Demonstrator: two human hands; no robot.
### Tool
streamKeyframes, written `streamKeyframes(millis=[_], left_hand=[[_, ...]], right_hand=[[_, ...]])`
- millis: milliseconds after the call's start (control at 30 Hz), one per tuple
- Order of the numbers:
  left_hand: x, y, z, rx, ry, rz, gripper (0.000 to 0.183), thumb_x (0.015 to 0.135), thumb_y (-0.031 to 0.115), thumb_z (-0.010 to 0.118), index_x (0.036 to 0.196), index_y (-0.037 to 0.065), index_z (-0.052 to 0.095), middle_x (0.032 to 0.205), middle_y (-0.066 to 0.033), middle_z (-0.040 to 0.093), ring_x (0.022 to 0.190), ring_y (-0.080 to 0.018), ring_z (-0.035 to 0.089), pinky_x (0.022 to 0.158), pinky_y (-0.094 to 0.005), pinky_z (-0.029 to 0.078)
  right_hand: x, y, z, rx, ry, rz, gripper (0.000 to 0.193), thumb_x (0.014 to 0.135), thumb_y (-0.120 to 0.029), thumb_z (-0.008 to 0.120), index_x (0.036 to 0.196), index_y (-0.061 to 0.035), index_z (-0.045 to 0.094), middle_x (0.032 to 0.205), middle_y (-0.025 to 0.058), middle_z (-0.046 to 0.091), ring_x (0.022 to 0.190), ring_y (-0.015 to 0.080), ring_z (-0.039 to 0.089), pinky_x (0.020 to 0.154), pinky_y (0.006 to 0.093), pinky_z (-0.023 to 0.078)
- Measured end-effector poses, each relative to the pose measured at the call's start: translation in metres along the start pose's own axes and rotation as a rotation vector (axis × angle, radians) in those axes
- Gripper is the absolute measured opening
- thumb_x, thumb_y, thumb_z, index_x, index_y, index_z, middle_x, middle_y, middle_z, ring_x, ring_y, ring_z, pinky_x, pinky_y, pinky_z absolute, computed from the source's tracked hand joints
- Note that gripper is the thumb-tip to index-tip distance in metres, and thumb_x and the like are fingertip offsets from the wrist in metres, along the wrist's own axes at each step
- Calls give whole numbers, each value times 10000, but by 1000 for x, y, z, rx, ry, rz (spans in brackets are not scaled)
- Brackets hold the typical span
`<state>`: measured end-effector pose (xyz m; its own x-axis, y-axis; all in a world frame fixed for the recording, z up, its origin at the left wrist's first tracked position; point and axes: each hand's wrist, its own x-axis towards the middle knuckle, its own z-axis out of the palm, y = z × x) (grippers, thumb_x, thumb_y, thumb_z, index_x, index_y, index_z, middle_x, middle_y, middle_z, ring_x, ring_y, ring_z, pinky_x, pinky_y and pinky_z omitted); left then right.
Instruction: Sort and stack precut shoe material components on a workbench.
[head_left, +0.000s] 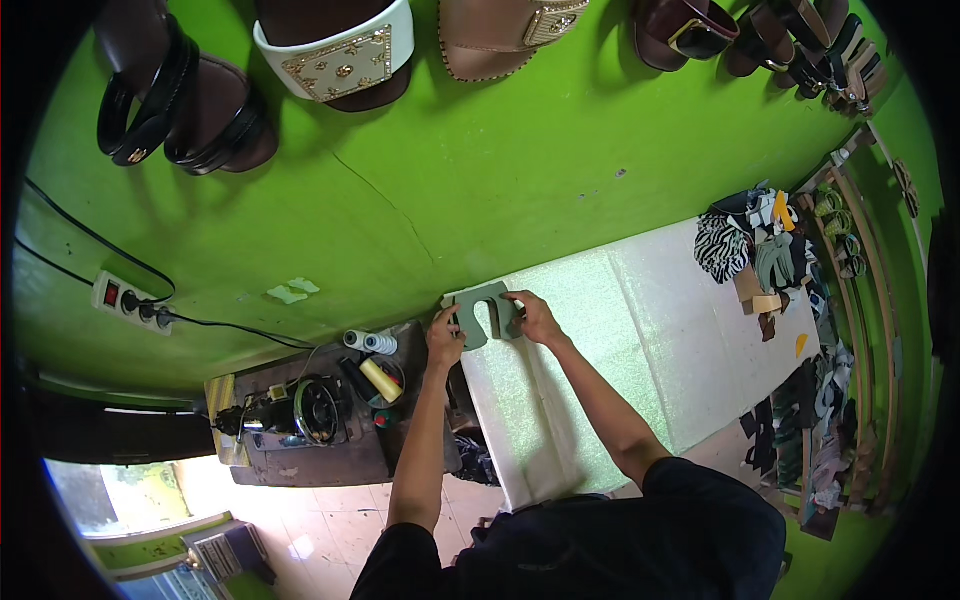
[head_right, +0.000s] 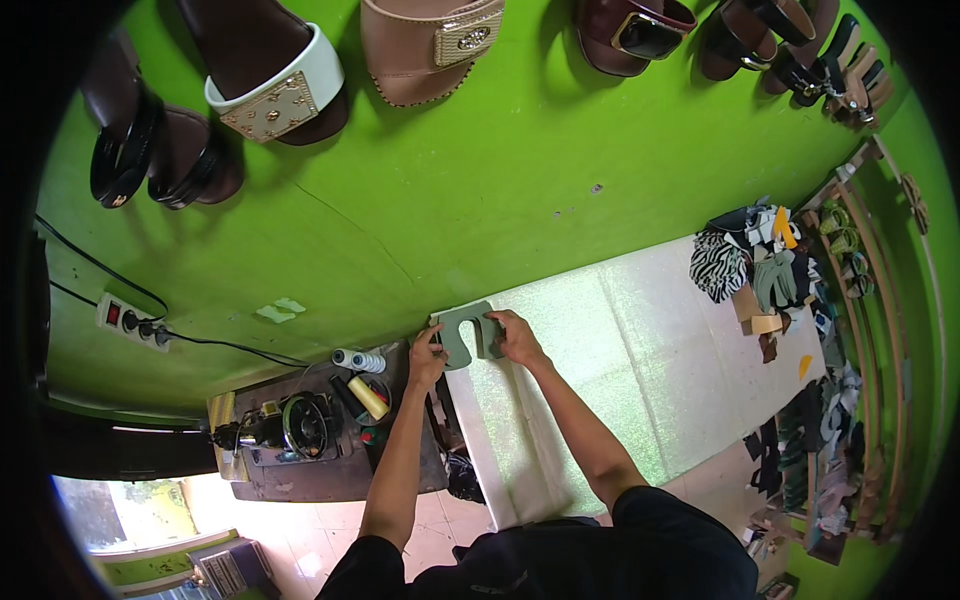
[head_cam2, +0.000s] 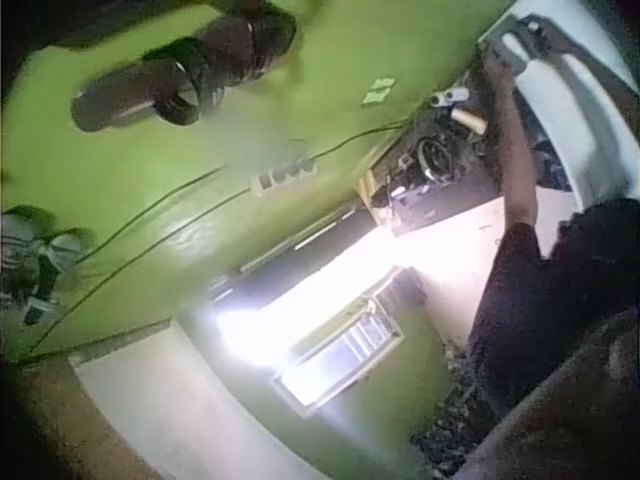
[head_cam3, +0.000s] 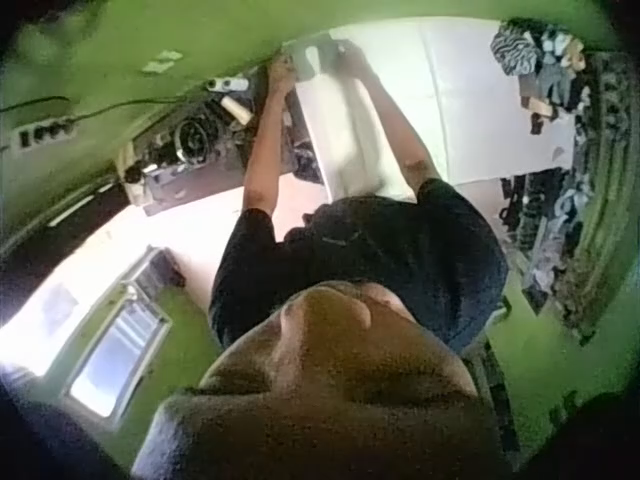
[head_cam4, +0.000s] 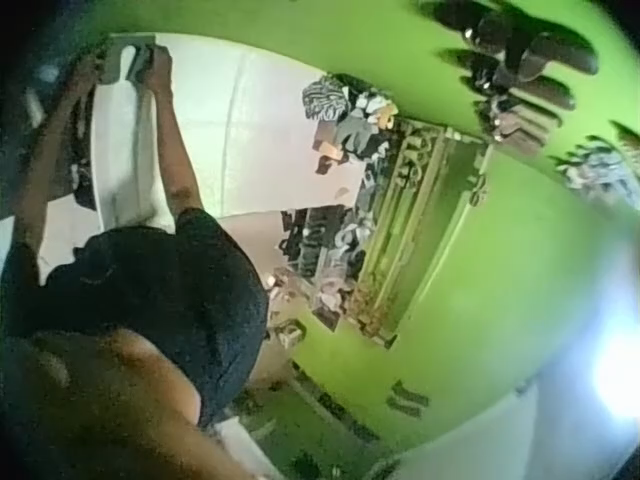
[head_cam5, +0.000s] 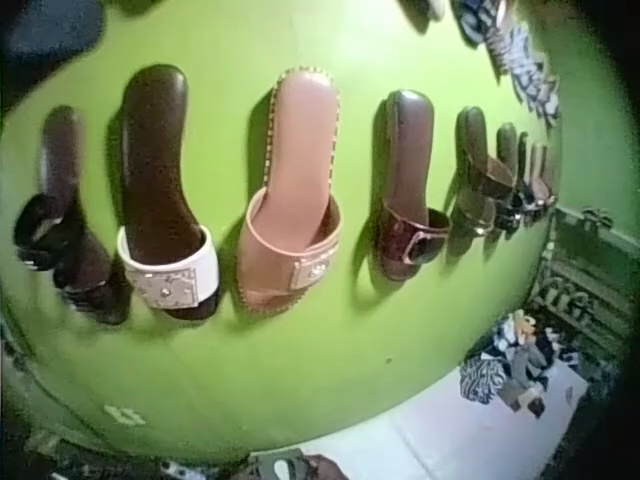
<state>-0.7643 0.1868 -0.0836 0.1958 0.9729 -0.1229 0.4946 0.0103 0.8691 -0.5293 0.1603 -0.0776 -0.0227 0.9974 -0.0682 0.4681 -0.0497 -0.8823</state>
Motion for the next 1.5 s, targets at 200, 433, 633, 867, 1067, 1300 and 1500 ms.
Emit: streamKeyframes(millis=[200,433,633,867,1067,1300,1500], left_hand=[[1,-5,5,83,-13,-2,650,733,-126,689,1341,57,553,1313,-130,552,1029,-257,642,893,-346,533],[-3,-4,10,210,-33,39,649,755,-75,715,1360,68,530,1375,-131,445,1226,-331,484,1040,-417,447],[-6,11,7,522,-36,68,631,777,22,760,1365,115,551,1464,-98,350,1329,-359,347,1081,-492,402],[-13,9,9,711,-51,-76,611,886,193,704,1444,313,486,1583,-90,238,1382,-386,293,1055,-610,357],[-19,4,13,705,-79,-152,638,951,269,630,1504,421,351,1602,-119,208,1405,-421,261,1068,-615,333],[-72,6,-2,375,96,289,634,992,289,564,1556,214,286,1554,-175,335,1350,-409,388,1078,-555,357],[-169,63,-14,-636,-197,-238,650,1008,442,465,1550,136,275,1537,-141,372,1367,-277,405,1092,-518,344]], right_hand=[[1,15,7,-92,-13,-18,589,719,104,666,1286,-39,596,1249,178,593,1054,309,642,892,373,557],[-2,15,12,-158,26,-77,587,707,80,686,1273,-30,579,1166,183,589,1057,346,620,910,392,520],[-5,13,17,-306,60,-50,612,718,33,703,1303,-78,561,1235,205,511,1073,395,592,926,409,521],[-2,11,25,-589,63,13,548,816,-85,656,1348,-150,546,1191,196,509,1058,392,598,879,452,551],[-13,9,22,-578,41,76,582,868,-94,616,1425,-192,477,1286,237,491,1062,430,590,867,485,555],[-74,-18,4,-452,192,-127,562,926,-126,605,1456,-93,423,1411,270,458,1126,440,583,945,476,517],[-155,-49,-12,402,76,84,513,974,-138,583,1456,-56,427,1322,153,586,1125,215,607,979,340,483]])
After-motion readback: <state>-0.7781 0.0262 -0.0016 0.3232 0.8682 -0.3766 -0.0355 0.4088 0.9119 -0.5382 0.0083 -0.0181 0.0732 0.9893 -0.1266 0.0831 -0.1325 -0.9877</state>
